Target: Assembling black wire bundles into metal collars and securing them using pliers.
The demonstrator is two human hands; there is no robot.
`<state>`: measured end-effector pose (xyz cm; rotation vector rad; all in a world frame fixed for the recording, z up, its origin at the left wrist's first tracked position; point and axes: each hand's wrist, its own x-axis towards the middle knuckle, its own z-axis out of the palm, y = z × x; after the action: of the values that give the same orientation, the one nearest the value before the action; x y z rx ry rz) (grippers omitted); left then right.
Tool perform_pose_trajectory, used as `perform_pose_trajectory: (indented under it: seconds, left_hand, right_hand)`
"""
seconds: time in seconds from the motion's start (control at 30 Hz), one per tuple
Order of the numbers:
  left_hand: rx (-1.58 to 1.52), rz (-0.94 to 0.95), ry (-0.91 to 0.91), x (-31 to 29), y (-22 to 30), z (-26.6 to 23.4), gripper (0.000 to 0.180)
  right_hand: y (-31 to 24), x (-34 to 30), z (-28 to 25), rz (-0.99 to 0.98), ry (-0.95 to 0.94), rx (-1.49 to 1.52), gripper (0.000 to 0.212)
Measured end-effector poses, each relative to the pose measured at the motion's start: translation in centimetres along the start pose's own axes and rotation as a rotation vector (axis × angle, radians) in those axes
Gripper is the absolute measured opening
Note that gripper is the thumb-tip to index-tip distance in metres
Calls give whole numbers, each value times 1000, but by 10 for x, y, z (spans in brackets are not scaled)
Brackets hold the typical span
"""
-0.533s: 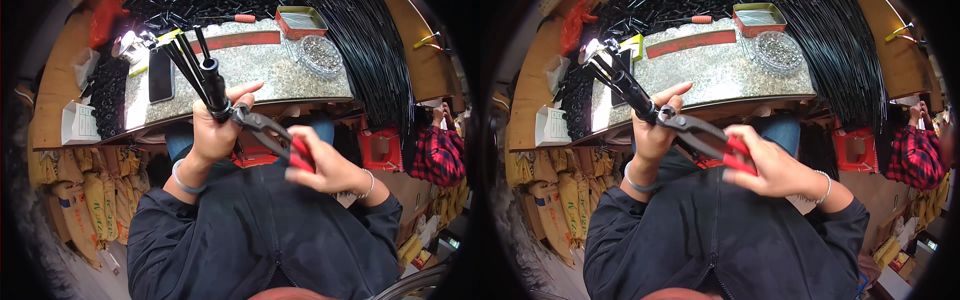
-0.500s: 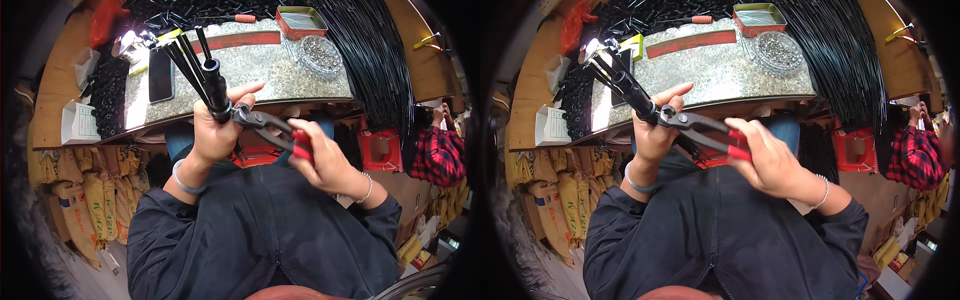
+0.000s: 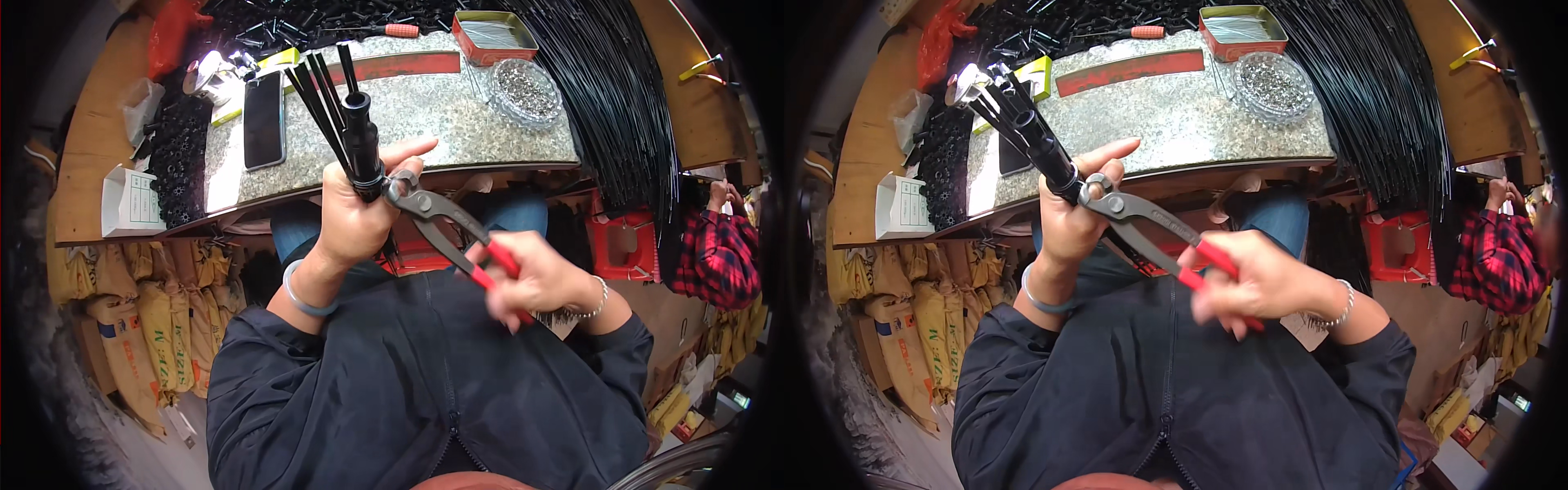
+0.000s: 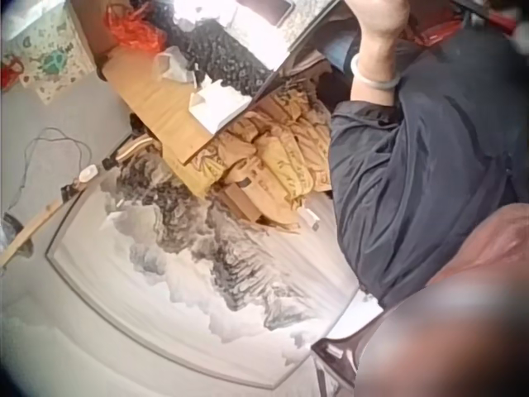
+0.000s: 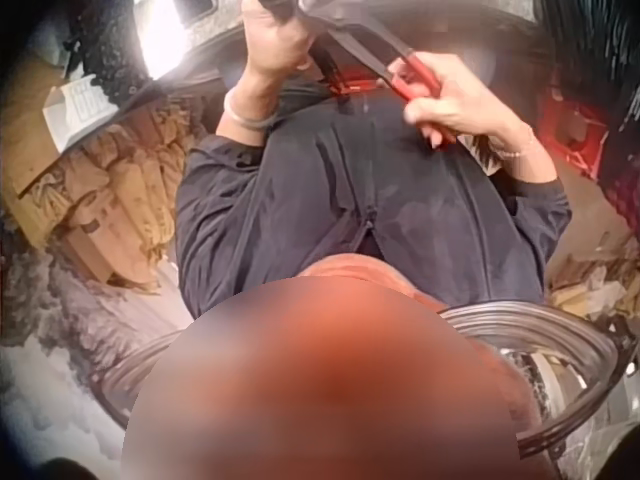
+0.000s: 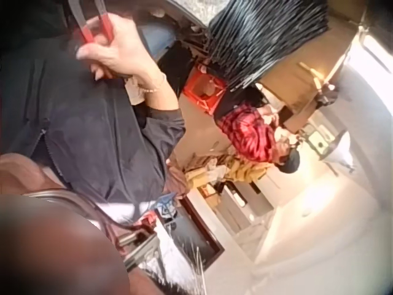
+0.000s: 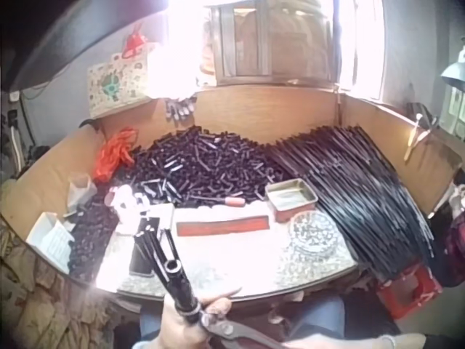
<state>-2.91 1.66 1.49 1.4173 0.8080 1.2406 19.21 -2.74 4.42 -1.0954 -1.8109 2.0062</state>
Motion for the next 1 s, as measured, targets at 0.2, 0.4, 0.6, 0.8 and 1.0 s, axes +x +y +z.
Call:
perform_pose_trajectory:
  seconds: [0.2, 0.4, 0.6, 0.8, 1.0]
  left_hand:
    - [-60, -44, 42, -1, -5, 2, 34]
    - [106, -65, 49, 0, -4, 1, 24]
    - [72, -58, 54, -1, -5, 2, 24]
    - [82, -39, 68, 0, -7, 2, 24]
    - [85, -3, 19, -2, -5, 3, 24]
  right_hand:
    - [14, 10, 7, -381, 426, -593, 70]
    - [4, 9, -1, -236, 217, -514, 59]
    - [1, 6, -3, -222, 241, -525, 57]
    - [-3, 7, 0, -196, 310, -630, 53]
    - [21, 9, 1, -189, 202, -209, 33]
